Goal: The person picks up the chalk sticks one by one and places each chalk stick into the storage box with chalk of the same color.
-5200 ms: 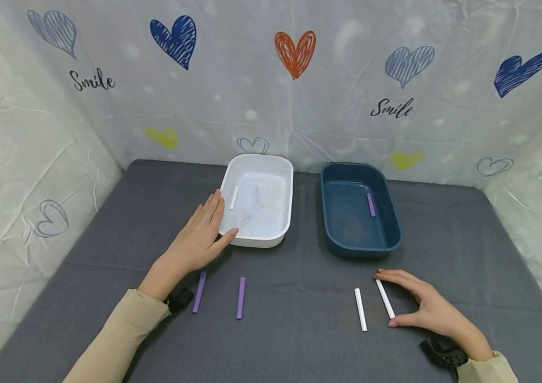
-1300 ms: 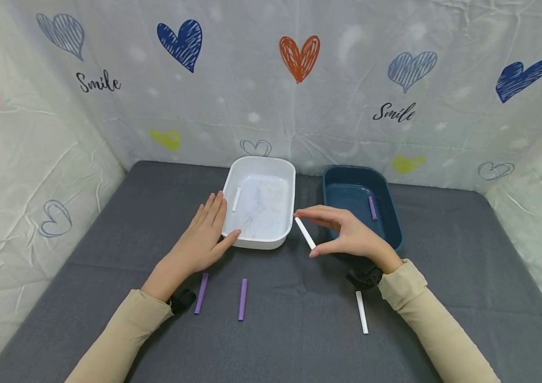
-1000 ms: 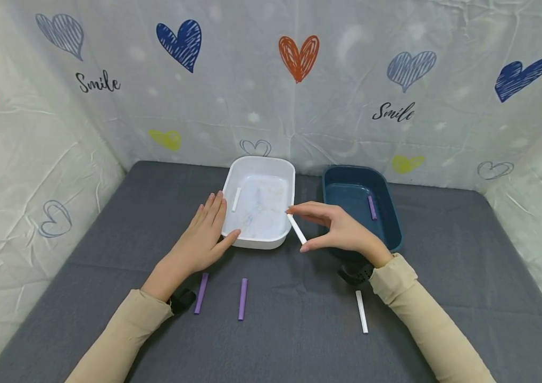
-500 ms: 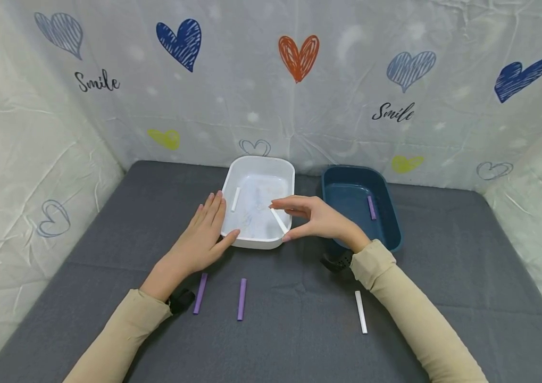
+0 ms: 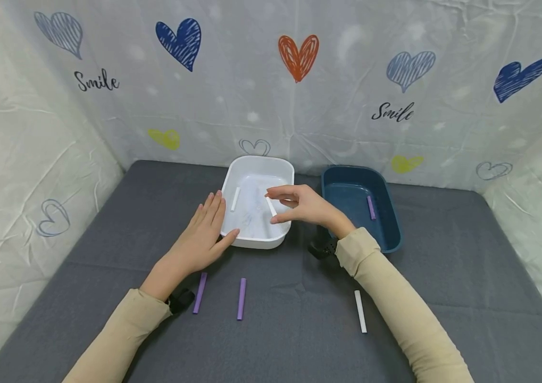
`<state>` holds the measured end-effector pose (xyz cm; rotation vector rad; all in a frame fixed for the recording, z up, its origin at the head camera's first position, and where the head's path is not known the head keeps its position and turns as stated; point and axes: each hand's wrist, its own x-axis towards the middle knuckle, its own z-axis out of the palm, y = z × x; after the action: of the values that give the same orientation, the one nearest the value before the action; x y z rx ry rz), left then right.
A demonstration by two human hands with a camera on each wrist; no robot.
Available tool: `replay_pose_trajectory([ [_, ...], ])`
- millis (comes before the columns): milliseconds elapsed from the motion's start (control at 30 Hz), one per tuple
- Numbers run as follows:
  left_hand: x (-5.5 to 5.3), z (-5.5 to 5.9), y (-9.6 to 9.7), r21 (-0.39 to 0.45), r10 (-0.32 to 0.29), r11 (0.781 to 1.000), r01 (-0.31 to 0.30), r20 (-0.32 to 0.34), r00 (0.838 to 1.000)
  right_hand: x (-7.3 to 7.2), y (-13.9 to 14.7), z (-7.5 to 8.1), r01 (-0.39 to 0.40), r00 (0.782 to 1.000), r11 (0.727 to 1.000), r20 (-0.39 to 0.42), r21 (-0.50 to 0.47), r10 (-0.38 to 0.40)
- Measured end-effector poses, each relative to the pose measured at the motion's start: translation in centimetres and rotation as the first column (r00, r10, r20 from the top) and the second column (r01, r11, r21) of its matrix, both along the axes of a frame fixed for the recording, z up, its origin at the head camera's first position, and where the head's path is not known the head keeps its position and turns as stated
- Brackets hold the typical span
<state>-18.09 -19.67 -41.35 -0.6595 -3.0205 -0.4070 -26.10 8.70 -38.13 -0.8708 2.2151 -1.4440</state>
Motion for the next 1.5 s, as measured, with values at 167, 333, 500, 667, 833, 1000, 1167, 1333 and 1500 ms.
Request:
replay_pose_trajectory([
  [167, 0.0, 0.0, 0.0, -0.003, 0.001, 1.000, -0.001, 0.004, 1.000, -0.9, -1.0, 0.5, 0.093, 0.996, 0.994, 0.012, 0.049, -0.093],
  [333, 0.0, 0.1, 0.0, -0.005, 0.003, 1.000, -0.003, 0.006, 1.000, -1.5, -2.2, 0.9, 0.182, 0.982, 0.979, 0.032, 0.088, -0.185],
  [500, 0.0, 0.2, 0.2, -0.008, -0.005, 1.000, 0.005, 0.002, 1.000, -2.0, -3.5, 1.1, 0.263, 0.962, 0.952, 0.035, 0.159, -0.272],
  [667, 0.0, 0.2, 0.3, -0.001, -0.005, 1.000, 0.005, 0.006, 1.000, -2.4, -4.9, 1.2, 0.321, 0.938, 0.922, 0.064, 0.217, -0.342],
  [833, 0.0, 0.2, 0.4, -0.002, -0.003, 1.000, 0.003, 0.007, 1.000, -3.0, -5.8, 1.2, 0.317, 0.938, 0.907, 0.049, 0.279, -0.343],
  [1000, -0.1, 0.2, 0.4, -0.004, -0.009, 1.000, 0.009, -0.001, 1.000, -3.8, -6.3, 1.2, 0.314, 0.941, 0.895, 0.017, 0.317, -0.337],
  [1167, -0.2, 0.2, 0.3, 0.000, -0.002, 1.000, 0.002, 0.005, 1.000, -4.5, -6.8, 1.1, 0.331, 0.938, 0.894, 0.000, 0.303, -0.347],
  [1333, -0.2, 0.2, 0.2, -0.003, -0.001, 1.000, 0.001, 0.014, 1.000, -4.7, -7.5, 0.5, 0.338, 0.938, 0.887, -0.033, 0.315, -0.345],
  [1500, -0.1, 0.1, 0.1, -0.002, -0.003, 1.000, 0.003, 0.007, 1.000, -4.7, -8.1, 0.0, 0.331, 0.943, 0.877, -0.085, 0.349, -0.322],
])
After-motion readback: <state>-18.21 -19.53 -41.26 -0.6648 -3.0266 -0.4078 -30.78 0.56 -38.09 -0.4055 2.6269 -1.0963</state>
